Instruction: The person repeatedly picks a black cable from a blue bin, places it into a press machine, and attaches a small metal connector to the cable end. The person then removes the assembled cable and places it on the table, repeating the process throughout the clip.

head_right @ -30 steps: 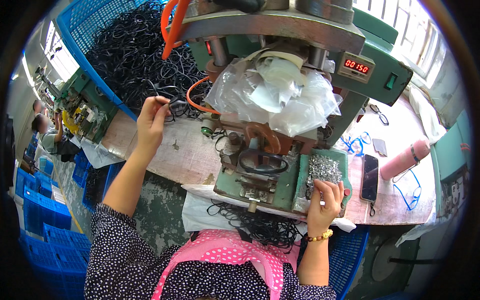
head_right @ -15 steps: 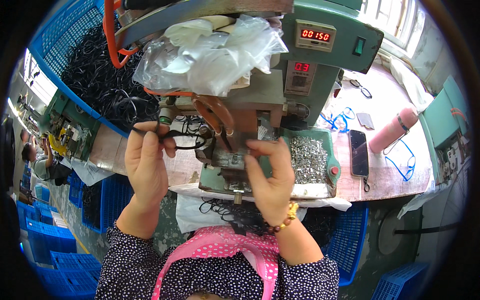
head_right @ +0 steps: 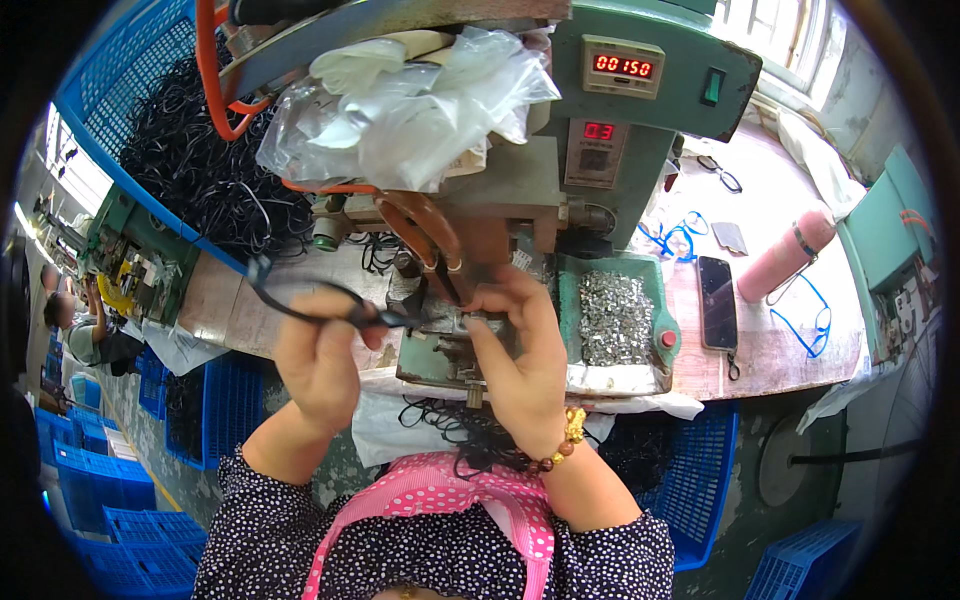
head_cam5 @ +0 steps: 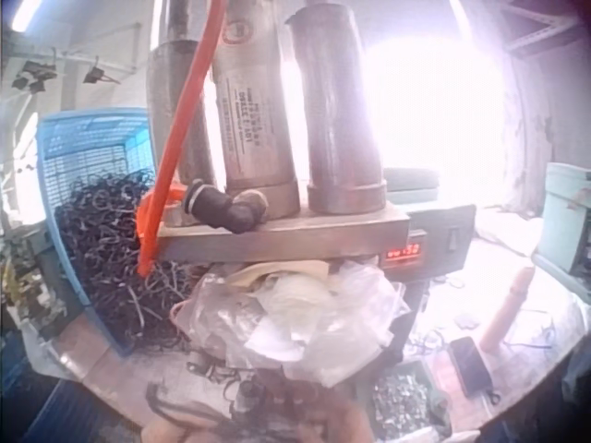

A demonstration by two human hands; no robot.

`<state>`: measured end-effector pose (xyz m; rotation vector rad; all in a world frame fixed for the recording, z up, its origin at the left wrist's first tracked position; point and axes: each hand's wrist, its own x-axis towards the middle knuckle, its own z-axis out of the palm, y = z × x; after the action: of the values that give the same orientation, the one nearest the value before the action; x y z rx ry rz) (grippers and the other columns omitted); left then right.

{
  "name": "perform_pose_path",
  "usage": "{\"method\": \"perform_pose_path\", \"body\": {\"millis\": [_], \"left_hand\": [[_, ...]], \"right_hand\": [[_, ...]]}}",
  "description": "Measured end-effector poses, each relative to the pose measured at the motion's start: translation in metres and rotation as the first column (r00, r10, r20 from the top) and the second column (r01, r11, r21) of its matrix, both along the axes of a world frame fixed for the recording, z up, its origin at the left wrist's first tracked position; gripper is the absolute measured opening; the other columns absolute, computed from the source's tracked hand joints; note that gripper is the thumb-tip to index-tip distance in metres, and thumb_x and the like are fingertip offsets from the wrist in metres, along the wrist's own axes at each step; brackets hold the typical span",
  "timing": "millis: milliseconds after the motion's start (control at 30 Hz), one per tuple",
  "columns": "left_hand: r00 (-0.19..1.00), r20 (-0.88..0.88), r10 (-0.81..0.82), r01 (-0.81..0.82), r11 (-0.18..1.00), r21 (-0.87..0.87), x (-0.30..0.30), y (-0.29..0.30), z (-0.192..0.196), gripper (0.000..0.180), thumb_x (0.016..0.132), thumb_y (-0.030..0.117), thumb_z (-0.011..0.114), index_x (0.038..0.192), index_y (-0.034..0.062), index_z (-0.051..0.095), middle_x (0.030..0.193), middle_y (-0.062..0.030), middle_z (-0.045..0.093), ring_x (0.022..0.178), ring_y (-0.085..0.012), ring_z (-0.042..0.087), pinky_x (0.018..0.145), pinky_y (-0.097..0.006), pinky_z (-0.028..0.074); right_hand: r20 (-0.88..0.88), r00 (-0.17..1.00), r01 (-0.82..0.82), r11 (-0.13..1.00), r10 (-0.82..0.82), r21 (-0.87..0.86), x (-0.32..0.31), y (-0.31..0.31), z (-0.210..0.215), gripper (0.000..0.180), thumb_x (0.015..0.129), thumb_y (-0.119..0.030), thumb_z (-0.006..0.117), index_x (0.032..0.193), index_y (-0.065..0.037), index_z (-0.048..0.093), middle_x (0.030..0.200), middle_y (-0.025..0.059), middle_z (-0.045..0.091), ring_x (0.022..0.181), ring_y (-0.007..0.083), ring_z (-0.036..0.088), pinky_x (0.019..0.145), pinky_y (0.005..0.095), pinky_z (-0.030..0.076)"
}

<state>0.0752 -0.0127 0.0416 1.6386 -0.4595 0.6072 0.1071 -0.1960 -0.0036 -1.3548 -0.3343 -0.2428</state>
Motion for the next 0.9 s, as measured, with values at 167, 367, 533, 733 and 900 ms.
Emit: {"method": "perform_pose_path", "body": {"millis": [167, 367, 533, 733, 900], "left_hand": [[0.997, -0.02, -0.072, 0.075, 0.971, 0.226, 0.01, -0.017, -0.009, 0.013, 0.095, 0.001, 0.063, 0.107, -0.0026, 0.065, 0.088, -0.0112, 0.069, 0.074, -0.0203, 0.066, 0.067, -0.031, 0.052], [0.996, -0.076, -0.051, 0.065, 0.978, 0.198, 0.027, -0.028, -0.01, 0.013, 0.089, 0.003, 0.069, 0.101, -0.0024, 0.067, 0.082, -0.0143, 0.065, 0.07, -0.0306, 0.064, 0.064, -0.036, 0.049], [0.997, 0.039, -0.074, 0.058, 0.948, 0.314, 0.027, -0.024, -0.018, 0.016, 0.085, 0.0, 0.07, 0.101, -0.002, 0.067, 0.084, -0.0149, 0.066, 0.071, -0.0334, 0.063, 0.064, -0.039, 0.049], [0.996, 0.067, -0.054, 0.034, 0.961, 0.273, 0.028, -0.026, -0.027, 0.019, 0.085, -0.002, 0.07, 0.103, -0.0014, 0.066, 0.084, -0.0144, 0.065, 0.068, -0.03, 0.062, 0.062, -0.036, 0.048], [0.997, 0.072, -0.034, 0.015, 0.968, 0.251, 0.029, -0.028, -0.025, 0.018, 0.086, 0.0, 0.071, 0.103, -0.0009, 0.066, 0.083, -0.0144, 0.065, 0.067, -0.0288, 0.062, 0.061, -0.036, 0.048]], "right_hand": [[-0.036, 0.998, 0.051, 0.999, -0.051, -0.008, 0.002, -0.023, -0.004, 0.045, 0.093, 0.009, 0.059, 0.136, 0.005, 0.05, 0.113, 0.0121, 0.068, 0.109, 0.0154, 0.062, 0.1, 0.0292, 0.046], [0.013, 0.972, 0.234, 0.972, -0.234, 0.016, 0.0, -0.062, -0.011, 0.034, 0.095, 0.008, 0.058, 0.13, 0.003, 0.058, 0.113, 0.0099, 0.068, 0.109, 0.0155, 0.062, 0.101, 0.0295, 0.045], [0.27, 0.723, 0.685, 0.711, -0.636, -0.159, 0.005, -0.108, -0.049, 0.03, 0.097, 0.007, 0.056, 0.126, -0.001, 0.061, 0.111, 0.0075, 0.068, 0.107, 0.0147, 0.062, 0.1, 0.031, 0.046], [0.161, 0.855, 0.506, 0.728, -0.493, -0.463, 0.0, -0.118, -0.07, 0.024, 0.09, 0.004, 0.064, 0.113, -0.003, 0.068, 0.112, 0.01, 0.068, 0.11, 0.0246, 0.063, 0.101, 0.0369, 0.048], [0.443, 0.886, 0.46, 0.364, -0.133, -0.81, 0.006, -0.077, -0.06, 0.016, 0.08, -0.01, 0.071, 0.095, -0.006, 0.072, 0.127, 0.0103, 0.062, 0.136, 0.0342, 0.045, 0.117, 0.0523, 0.031]]}}
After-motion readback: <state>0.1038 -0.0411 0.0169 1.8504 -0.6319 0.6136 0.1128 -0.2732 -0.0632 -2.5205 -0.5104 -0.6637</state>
